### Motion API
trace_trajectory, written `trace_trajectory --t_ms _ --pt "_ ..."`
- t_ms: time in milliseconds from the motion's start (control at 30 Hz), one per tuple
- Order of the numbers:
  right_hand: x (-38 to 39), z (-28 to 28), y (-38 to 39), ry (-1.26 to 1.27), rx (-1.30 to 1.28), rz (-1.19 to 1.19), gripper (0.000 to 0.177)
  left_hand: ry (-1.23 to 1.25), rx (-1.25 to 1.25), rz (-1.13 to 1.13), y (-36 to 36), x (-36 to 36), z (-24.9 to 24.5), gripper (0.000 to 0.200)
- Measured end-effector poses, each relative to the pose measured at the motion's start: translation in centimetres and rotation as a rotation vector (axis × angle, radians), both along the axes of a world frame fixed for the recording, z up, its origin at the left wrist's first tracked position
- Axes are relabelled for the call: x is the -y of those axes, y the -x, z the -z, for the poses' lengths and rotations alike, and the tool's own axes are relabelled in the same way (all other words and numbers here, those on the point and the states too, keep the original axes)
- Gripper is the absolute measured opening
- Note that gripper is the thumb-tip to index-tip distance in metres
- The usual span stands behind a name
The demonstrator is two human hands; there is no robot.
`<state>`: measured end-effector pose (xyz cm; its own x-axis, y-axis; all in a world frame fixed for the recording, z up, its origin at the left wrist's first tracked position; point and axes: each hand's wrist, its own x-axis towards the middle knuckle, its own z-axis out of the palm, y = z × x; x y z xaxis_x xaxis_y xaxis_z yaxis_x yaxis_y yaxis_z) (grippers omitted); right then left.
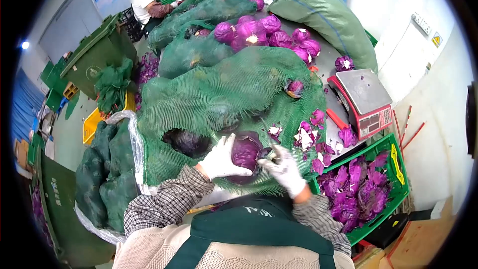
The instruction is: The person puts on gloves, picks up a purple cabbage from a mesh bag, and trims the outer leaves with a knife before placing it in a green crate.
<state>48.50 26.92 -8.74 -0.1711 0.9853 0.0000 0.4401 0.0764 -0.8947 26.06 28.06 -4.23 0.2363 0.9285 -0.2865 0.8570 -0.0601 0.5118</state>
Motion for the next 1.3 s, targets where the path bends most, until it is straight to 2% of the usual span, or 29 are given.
trace_trajectory --t_ms 33,100,133,233,267,300,367,400,433,500,533,567,600,633,700,733,767,833,867,900,967,1000,1033,1100,1133,1167,1233,1267,1300 --pt "-0.4 2.4 1.7 -0.135 0.031 -0.012 0.06 -0.014 -0.003 0.007 -0.1 0.0 0.0 0.13" --pt "-0.9 1.1 2.3 0.143 -0.158 -0.042 0.064 -0.035 -0.008 0.02 0.0 0.2 0.3 0.129" --pt "-1.0 0.9 2.0 -0.022 -0.127 -0.059 0.057 -0.081 -0.001 0.03 0.4 0.2 0.8 0.128" --pt "-1.6 2.2 1.4 -0.105 0.172 -0.083 0.039 -0.059 0.033 -0.006 0.4 0.3 0.6 0.125" --pt "-1.6 2.2 1.1 -0.317 0.199 -0.079 0.028 -0.077 0.032 -0.028 0.4 0.6 0.4 0.123" --pt "-1.5 2.8 0.8 -0.284 0.209 -0.041 0.025 -0.062 0.072 -0.064 0.7 0.7 0.4 0.123" --pt "-1.9 7.4 -0.1 -0.177 -0.045 0.035 0.022 -0.04 0.149 -0.125 1.5 0.5 0.8 0.122" --pt "-1.8 8.3 -1.2 -0.135 -0.008 0.047 0.02 -0.02 0.254 -0.172 2.3 0.4 1.4 0.124" --pt "-1.7 9.2 -2.3 -0.093 0.029 0.058 0.018 -0.067 0.322 -0.192 3.2 0.3 2.6 0.112" --pt "-0.4 8.0 -4.9 -0.236 0.217 0.071 0.013 0.075 0.843 -0.304 4.4 -0.1 4.1 0.094" --pt "0.4 6.7 -6.0 -0.281 0.188 0.16 0.013 0.205 1.013 -0.437 4.5 0.0 3.5 0.079" --pt "1.4 4.8 -7.4 -0.323 0.158 0.25 0.012 0.366 1.241 -0.451 4.8 -0.3 5.6 0.074" --pt "2.1 1.0 -9.3 -0.4 0.407 0.285 0.016 0.526 1.359 -0.56 4.0 0.2 5.3 0.072" --pt "2.4 0.0 -12.3 -0.428 0.316 0.367 0.017 0.7 1.47 -0.669 2.8 0.8 4.9 0.069" --pt "4.5 -4.4 -17.8 -0.285 0.327 0.501 0.017 0.825 1.583 -0.626 1.1 1.3 4.8 0.07" --pt "5.0 -2.6 -22.9 -0.188 0.687 0.507 0.016 0.857 1.618 -0.58 0.2 1.1 4.7 0.07" --pt "6.1 -7.1 -21.1 0.131 0.587 0.638 0.02 0.891 1.655 -0.536 -0.7 1.0 4.7 0.071" --pt "5.7 -2.2 -21.8 -0.228 0.255 0.562 0.039 1.033 1.575 -0.52 -2.1 0.3 3.5 0.072" --pt "5.7 -4.7 -18.3 -0.17 0.256 0.439 0.043 1.104 1.519 -0.515 -2.5 0.2 3.3 0.072" --pt "5.5 -7.1 -13.2 -0.116 0.25 0.319 0.048 1.09 1.436 -0.507 -3.2 0.0 3.7 0.084" --pt "4.5 -3.1 -8.5 0.054 -0.087 0.164 0.053 1.038 1.232 -0.526 -3.7 -0.7 4.5 0.087" --pt "4.0 0.5 -6.6 -0.038 0.016 0.188 0.053 1.028 1.086 -0.533 -4.1 -0.7 1.9 0.09" --pt "3.7 2.9 -5.0 -0.133 0.121 0.21 0.054 0.763 1.017 -0.446 -4.1 -1.0 2.4 0.091" --pt "3.1 2.4 -3.3 -0.25 0.229 0.194 0.052 0.244 0.859 -0.257 -4.3 -1.4 3.6 0.094" --pt "2.9 1.3 -3.3 -0.167 0.099 0.148 0.052 -0.209 0.506 -0.089 -4.2 -0.7 3.3 0.096" --pt "2.7 1.7 -3.3 -0.201 0.065 0.138 0.054 -0.314 0.441 0.073 -5.3 -0.3 1.7 0.106" --pt "2.0 1.3 -3.3 -0.149 0.038 0.133 0.053 -0.502 0.035 0.354 -6.2 -0.6 0.9 0.117" --pt "1.8 1.1 -3.5 -0.117 0.073 0.115 0.051 -0.473 0.022 0.35 -6.4 -1.0 1.2 0.128" --pt "1.6 1.3 -3.6 -0.134 0.089 0.103 0.051 -0.462 0.012 0.323 -6.6 -1.2 1.4 0.127"
